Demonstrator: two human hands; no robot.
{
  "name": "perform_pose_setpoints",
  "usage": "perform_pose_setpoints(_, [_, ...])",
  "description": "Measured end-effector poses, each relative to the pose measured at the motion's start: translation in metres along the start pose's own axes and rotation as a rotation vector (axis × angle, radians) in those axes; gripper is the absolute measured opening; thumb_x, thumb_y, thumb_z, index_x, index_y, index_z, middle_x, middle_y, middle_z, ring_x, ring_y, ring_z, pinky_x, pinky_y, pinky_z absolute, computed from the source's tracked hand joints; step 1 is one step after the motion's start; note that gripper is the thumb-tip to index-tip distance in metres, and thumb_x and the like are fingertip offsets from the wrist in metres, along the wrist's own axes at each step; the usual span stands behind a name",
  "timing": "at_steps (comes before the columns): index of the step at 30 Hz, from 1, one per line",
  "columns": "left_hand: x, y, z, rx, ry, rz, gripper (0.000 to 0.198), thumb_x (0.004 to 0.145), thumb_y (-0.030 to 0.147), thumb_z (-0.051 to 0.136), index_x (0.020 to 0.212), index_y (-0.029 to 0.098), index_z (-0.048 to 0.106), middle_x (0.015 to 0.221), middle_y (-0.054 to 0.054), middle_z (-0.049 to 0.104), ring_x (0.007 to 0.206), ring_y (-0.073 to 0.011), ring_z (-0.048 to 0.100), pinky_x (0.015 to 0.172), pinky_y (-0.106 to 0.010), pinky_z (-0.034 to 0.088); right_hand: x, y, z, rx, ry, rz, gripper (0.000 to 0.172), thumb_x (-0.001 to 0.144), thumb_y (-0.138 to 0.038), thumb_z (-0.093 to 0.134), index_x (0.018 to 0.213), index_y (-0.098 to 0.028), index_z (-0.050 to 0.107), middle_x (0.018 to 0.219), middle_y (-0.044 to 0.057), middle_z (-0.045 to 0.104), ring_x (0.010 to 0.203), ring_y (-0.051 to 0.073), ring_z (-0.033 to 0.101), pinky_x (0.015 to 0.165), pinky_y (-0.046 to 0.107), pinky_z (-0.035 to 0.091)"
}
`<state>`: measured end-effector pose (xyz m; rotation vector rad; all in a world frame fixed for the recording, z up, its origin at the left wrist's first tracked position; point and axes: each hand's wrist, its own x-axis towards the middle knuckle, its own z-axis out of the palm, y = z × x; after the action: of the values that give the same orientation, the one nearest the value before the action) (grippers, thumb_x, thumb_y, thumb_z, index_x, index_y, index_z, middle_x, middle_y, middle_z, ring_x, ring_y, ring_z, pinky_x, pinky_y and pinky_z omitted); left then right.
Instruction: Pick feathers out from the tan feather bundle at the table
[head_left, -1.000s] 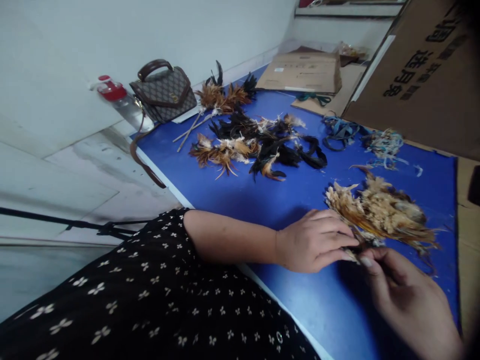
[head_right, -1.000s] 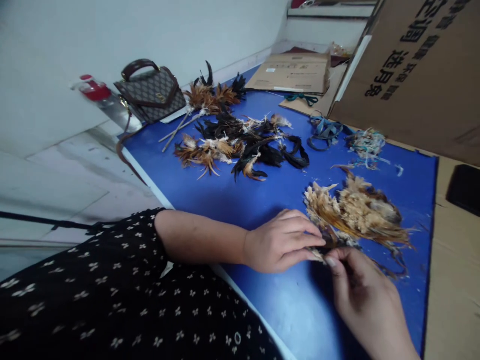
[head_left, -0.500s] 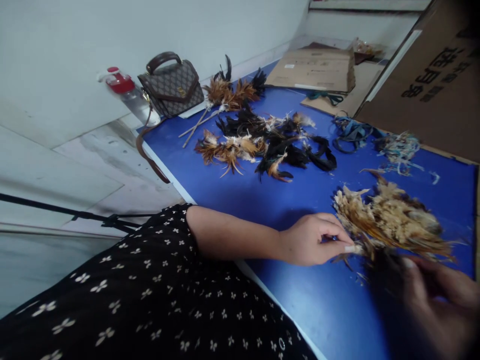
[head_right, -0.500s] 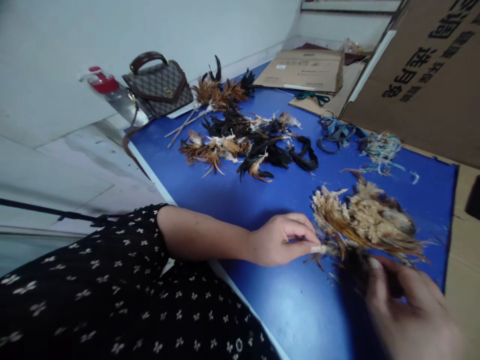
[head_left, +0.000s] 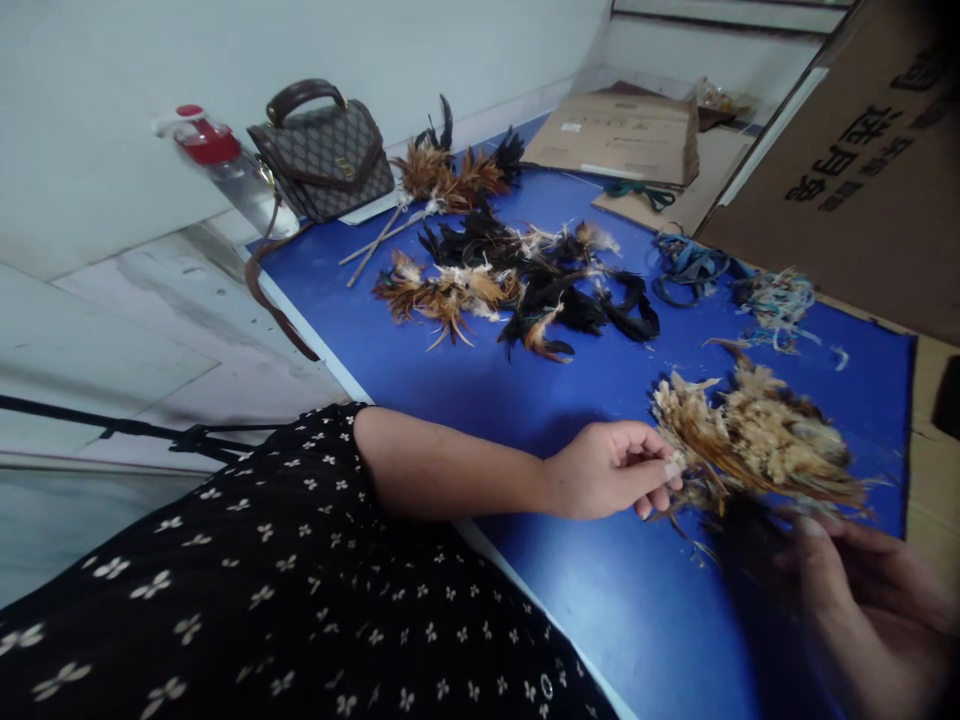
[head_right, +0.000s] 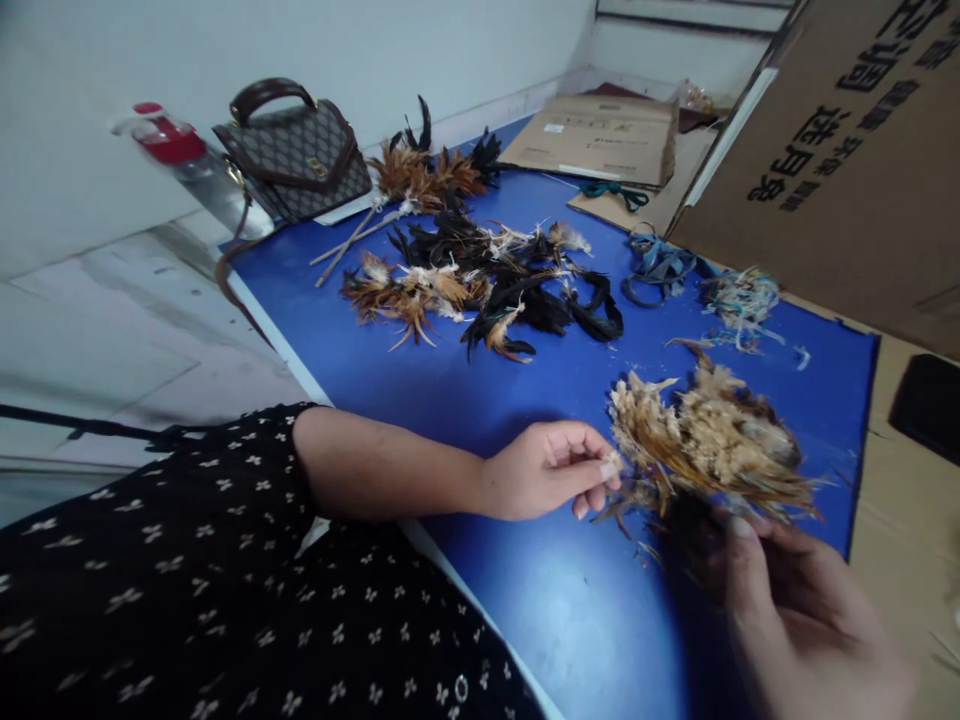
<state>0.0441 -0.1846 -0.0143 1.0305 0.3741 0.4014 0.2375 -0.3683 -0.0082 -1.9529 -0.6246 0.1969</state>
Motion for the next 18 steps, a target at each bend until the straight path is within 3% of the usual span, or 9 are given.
perform_pose_setpoints(5, [0.001,0.003,0.001,-0.073,-0.037,-0.038,0.022,0.1,0.031,0.08,0.097,0.011,0.071,0.071,0.002,0.071,0.055,-0.0065,0.065,0.06,-0.024,0.054,-0.017,-0.019,0.017,0.117,-0.124,0.103,0.048,0.075,-0.067,0.092,0.105,-0.032,0.078,0.096,0.005,0.079,0.072,0.017,0.071,0.059,0.023,0.058])
perform_pose_setpoints(11, [0.003,-0.002,-0.001,-0.112,-0.055,-0.092,0.029,0.095,0.031,0.085,0.11,0.007,0.077,0.071,0.003,0.072,0.055,-0.007,0.066,0.062,-0.026,0.054,-0.03,-0.017,0.034,0.137,-0.374,0.1,0.043,0.082,-0.064,0.087,0.107,-0.031,0.076,0.087,0.001,0.072,0.074,0.02,0.067,0.064,0.027,0.059])
perform_pose_setpoints(14, [0.003,-0.006,-0.002,-0.117,-0.098,-0.082,0.045,0.088,0.041,0.092,0.115,0.008,0.078,0.073,0.002,0.073,0.056,-0.0083,0.067,0.063,-0.028,0.055,-0.031,-0.017,0.039,0.147,-0.468,0.1,0.039,0.087,-0.063,0.084,0.105,-0.03,0.075,0.088,0.001,0.072,0.075,0.019,0.068,0.067,0.027,0.059])
perform_pose_setpoints(18, [0.002,-0.004,-0.002,-0.107,-0.152,-0.07,0.058,0.072,0.051,0.101,0.107,0.009,0.079,0.072,0.002,0.073,0.058,-0.0096,0.065,0.064,-0.03,0.055,-0.032,-0.024,0.042,0.153,-0.536,0.105,0.041,0.086,-0.065,0.083,0.101,-0.028,0.073,0.085,0.002,0.072,0.073,0.019,0.068,0.066,0.025,0.059])
